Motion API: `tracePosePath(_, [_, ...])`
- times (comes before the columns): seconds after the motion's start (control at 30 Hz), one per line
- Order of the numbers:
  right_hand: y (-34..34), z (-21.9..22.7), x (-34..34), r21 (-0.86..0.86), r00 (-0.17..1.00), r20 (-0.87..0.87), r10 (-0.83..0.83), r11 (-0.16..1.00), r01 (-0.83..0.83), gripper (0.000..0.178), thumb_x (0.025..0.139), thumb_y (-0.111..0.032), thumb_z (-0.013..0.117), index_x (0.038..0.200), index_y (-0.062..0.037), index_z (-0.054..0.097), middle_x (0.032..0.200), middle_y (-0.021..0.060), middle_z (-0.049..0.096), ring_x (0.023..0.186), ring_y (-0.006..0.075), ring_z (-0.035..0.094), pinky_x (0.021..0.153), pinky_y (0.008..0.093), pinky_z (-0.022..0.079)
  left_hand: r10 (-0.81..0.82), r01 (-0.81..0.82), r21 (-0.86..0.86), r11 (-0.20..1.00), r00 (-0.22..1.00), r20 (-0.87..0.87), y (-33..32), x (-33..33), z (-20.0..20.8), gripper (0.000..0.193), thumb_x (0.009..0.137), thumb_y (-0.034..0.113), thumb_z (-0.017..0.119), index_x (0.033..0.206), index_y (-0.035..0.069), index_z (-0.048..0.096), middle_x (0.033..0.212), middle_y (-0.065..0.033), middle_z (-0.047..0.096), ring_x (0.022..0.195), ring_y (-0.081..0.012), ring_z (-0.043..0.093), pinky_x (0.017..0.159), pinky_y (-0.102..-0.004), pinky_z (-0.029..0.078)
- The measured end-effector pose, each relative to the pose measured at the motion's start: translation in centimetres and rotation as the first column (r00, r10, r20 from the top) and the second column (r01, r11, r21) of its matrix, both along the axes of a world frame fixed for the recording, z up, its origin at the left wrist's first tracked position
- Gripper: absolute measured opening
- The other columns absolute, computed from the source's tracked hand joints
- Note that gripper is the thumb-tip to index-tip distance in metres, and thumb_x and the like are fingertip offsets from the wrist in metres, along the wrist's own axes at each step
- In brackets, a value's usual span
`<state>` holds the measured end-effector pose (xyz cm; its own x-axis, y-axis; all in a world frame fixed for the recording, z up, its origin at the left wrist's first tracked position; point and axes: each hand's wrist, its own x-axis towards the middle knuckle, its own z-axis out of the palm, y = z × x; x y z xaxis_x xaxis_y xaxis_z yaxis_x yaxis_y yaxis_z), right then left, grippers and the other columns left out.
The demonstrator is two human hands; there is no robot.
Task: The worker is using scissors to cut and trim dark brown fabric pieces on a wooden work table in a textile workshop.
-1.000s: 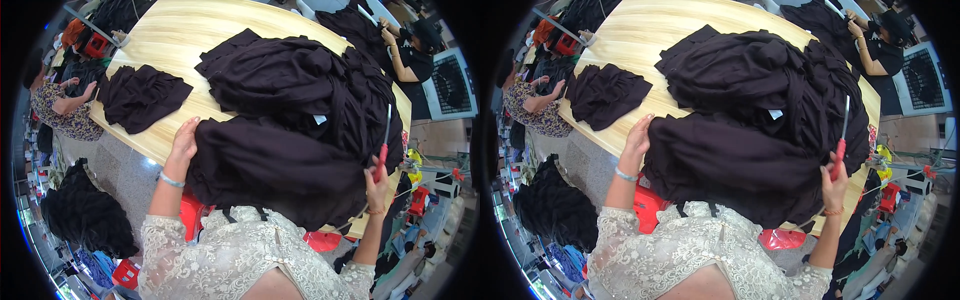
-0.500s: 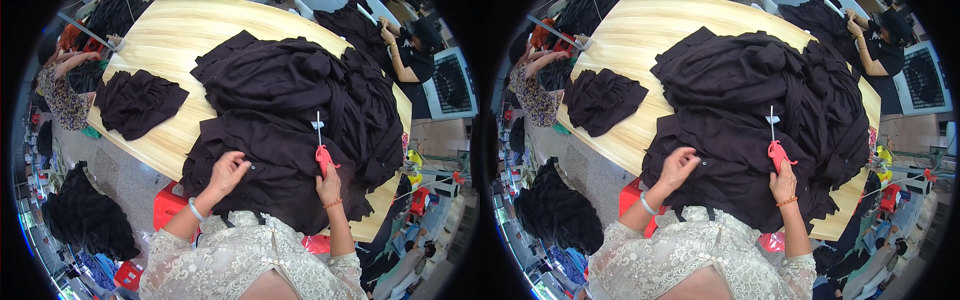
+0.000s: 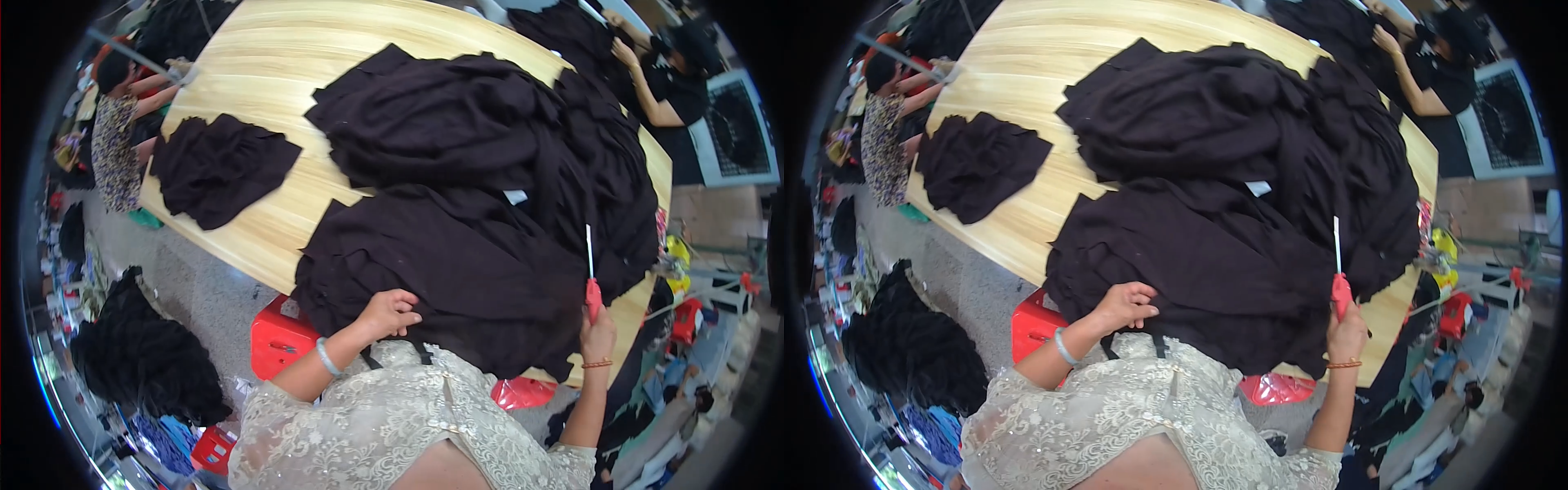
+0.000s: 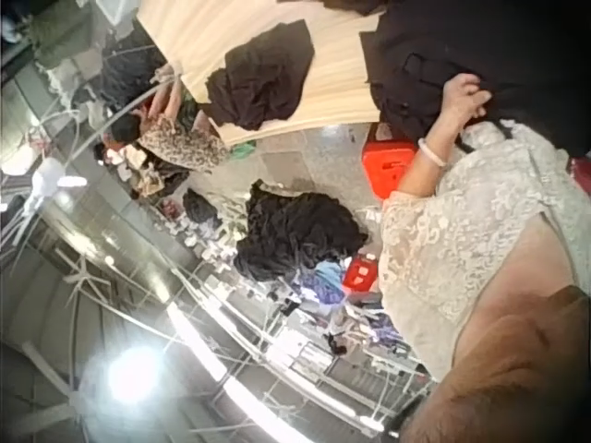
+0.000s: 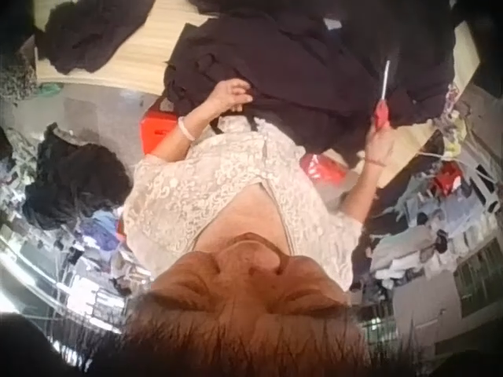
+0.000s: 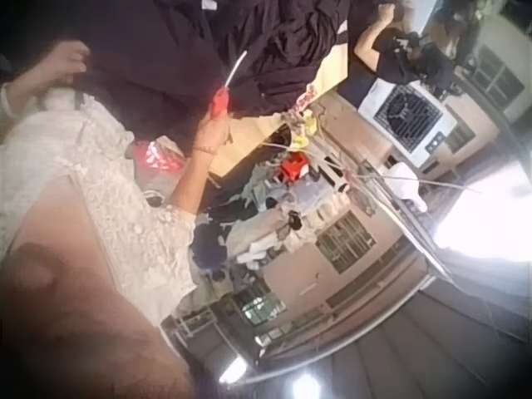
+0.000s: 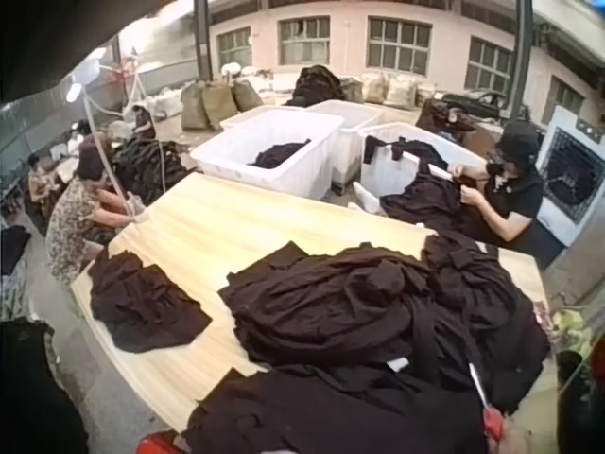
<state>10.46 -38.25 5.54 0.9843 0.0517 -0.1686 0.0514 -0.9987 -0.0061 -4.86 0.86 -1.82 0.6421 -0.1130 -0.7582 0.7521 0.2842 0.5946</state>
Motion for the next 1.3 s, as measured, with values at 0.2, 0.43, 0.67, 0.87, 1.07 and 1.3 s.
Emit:
tracePosePath(0.2, [4.3, 2.4, -3.3, 0.229, 0.982, 0.161, 0.097, 0.964, -0.133, 0.020, 0.084, -0.005, 0.062, 0.100, -0.0011, 0.049, 0.102, 0.0206, 0.054, 0.089, 0.0420, 0.058, 0.071, 0.0478, 0.049, 0.386, -0.478, -0.614, 0.628, 0.876, -0.288, 0.5, 1.5, 0.1, 0.008, 0.092, 0.008, 0.060, 0.099, 0.003, 0.060, 0.089, -0.0063, 0.065, 0.081, -0.0256, 0.070, 0.062, -0.0256, 0.060])
tracePosePath(0.43, [8.6, 4.9, -5.7, 0.532, 0.936, -0.135, 0.325, 0.821, -0.208, 0.027, 0.077, -0.005, 0.070, 0.097, -0.0064, 0.051, 0.078, 0.0152, 0.059, 0.077, 0.0353, 0.061, 0.066, 0.0424, 0.048, 0.489, -0.551, -0.565, 0.614, 0.827, -0.276, -1.7, 2.2, -3.0, 0.008, 0.091, 0.006, 0.060, 0.088, 0.001, 0.065, 0.087, -0.0121, 0.067, 0.096, -0.0403, 0.065, 0.082, -0.0448, 0.058])
tracePosePath(0.67, [10.7, 4.1, -7.1, 0.409, 0.698, -0.452, 0.556, 0.824, -0.392, 0.024, 0.083, -0.021, 0.066, 0.095, -0.0067, 0.052, 0.071, 0.0173, 0.063, 0.069, 0.0376, 0.063, 0.064, 0.0457, 0.049, 0.573, -0.626, -0.435, 0.647, 0.776, -0.263, -1.6, 2.3, -2.4, 0.016, 0.091, 0.011, 0.062, 0.082, 0.001, 0.054, 0.091, -0.0134, 0.062, 0.098, -0.0445, 0.063, 0.084, -0.0539, 0.055])
tracePosePath(0.87, [11.8, 4.2, -7.3, 0.339, 0.671, -0.469, 0.575, 0.818, -0.465, 0.026, 0.083, -0.028, 0.066, 0.093, -0.0074, 0.054, 0.066, 0.0176, 0.064, 0.064, 0.0363, 0.065, 0.059, 0.0452, 0.051, 0.505, -0.567, -0.469, 0.677, 0.822, -0.264, -3.1, 2.0, -3.6, 0.019, 0.091, 0.016, 0.064, 0.084, 0.001, 0.054, 0.093, -0.0182, 0.064, 0.100, -0.0395, 0.064, 0.088, -0.0485, 0.054])
tracePosePath(1.07, [11.8, 3.3, -7.9, 0.401, 0.717, -0.457, 0.526, 0.842, -0.361, 0.029, 0.083, -0.027, 0.066, 0.102, -0.0092, 0.054, 0.074, 0.0159, 0.065, 0.071, 0.0364, 0.065, 0.066, 0.0450, 0.051, 0.499, -0.551, -0.492, 0.674, 0.831, -0.247, -3.4, 1.6, -3.8, 0.018, 0.091, 0.014, 0.064, 0.089, 0.002, 0.051, 0.097, -0.0167, 0.062, 0.095, -0.0381, 0.066, 0.082, -0.0457, 0.057])
tracePosePath(1.3, [13.0, 3.8, -6.8, 0.493, 0.773, -0.340, 0.535, 0.802, -0.339, 0.028, 0.082, -0.014, 0.065, 0.108, -0.0112, 0.054, 0.086, 0.0164, 0.061, 0.082, 0.0367, 0.061, 0.071, 0.0462, 0.049, 0.662, -0.637, -0.682, 0.358, 0.689, -0.295, 0.1, 2.8, -2.9, 0.026, 0.095, 0.022, 0.056, 0.106, 0.000, 0.050, 0.106, -0.0245, 0.061, 0.093, -0.0396, 0.066, 0.073, -0.0401, 0.061])
